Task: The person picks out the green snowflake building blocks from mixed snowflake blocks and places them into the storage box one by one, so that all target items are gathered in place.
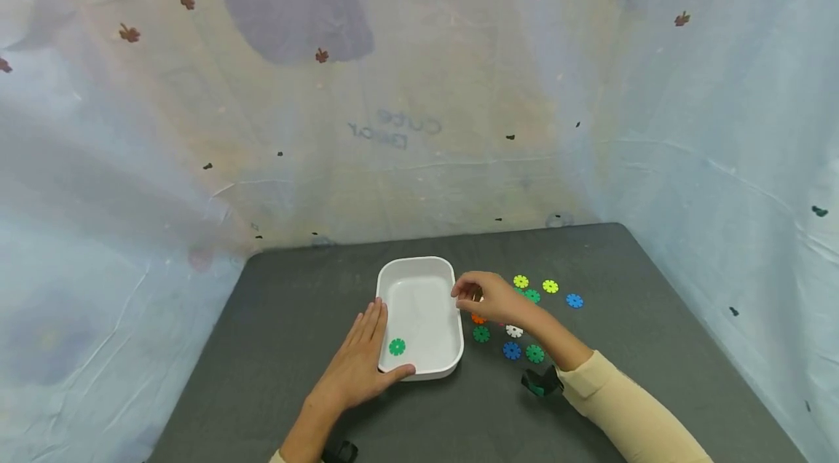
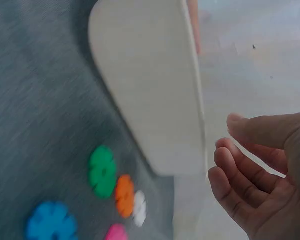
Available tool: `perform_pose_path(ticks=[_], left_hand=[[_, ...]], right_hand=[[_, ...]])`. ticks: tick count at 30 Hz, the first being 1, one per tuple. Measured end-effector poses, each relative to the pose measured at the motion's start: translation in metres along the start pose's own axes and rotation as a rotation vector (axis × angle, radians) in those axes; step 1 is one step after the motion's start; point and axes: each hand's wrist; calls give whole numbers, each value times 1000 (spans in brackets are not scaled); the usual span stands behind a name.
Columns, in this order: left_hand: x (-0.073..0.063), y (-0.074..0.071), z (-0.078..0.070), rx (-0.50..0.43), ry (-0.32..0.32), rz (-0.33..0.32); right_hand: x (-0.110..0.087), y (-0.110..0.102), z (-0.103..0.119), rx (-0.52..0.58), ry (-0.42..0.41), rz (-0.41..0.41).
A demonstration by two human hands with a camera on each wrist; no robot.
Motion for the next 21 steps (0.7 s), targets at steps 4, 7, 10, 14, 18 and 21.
perform_pose_path(ticks=[4,7,10,14,18,21], left_hand=[[0,1,0,0,3,0],[-1,0,0,0,6,-3],[-2,0,-1,-8,12,-13],[-2,1,-1,-4,13,-15],[-3,1,-1,4,7,-12],[-2,1,-2,0,8,-16]], right_hand=[[-15,-3,-12,-11,26,-6],[-25,-2,-22,-23,41,11],[-32,1,-32,-58,50,38],[-39,6,-40,-106,68,72],[-43,10,-41,-139,90,90],[-44,13,-42,-169,101,86]])
Point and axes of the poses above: each hand's wrist, its own x-axis towards the middle knuckle, its own y-axis out of the palm, z = x × y, and after that the axes turned 5 degrees about -x, right-handed
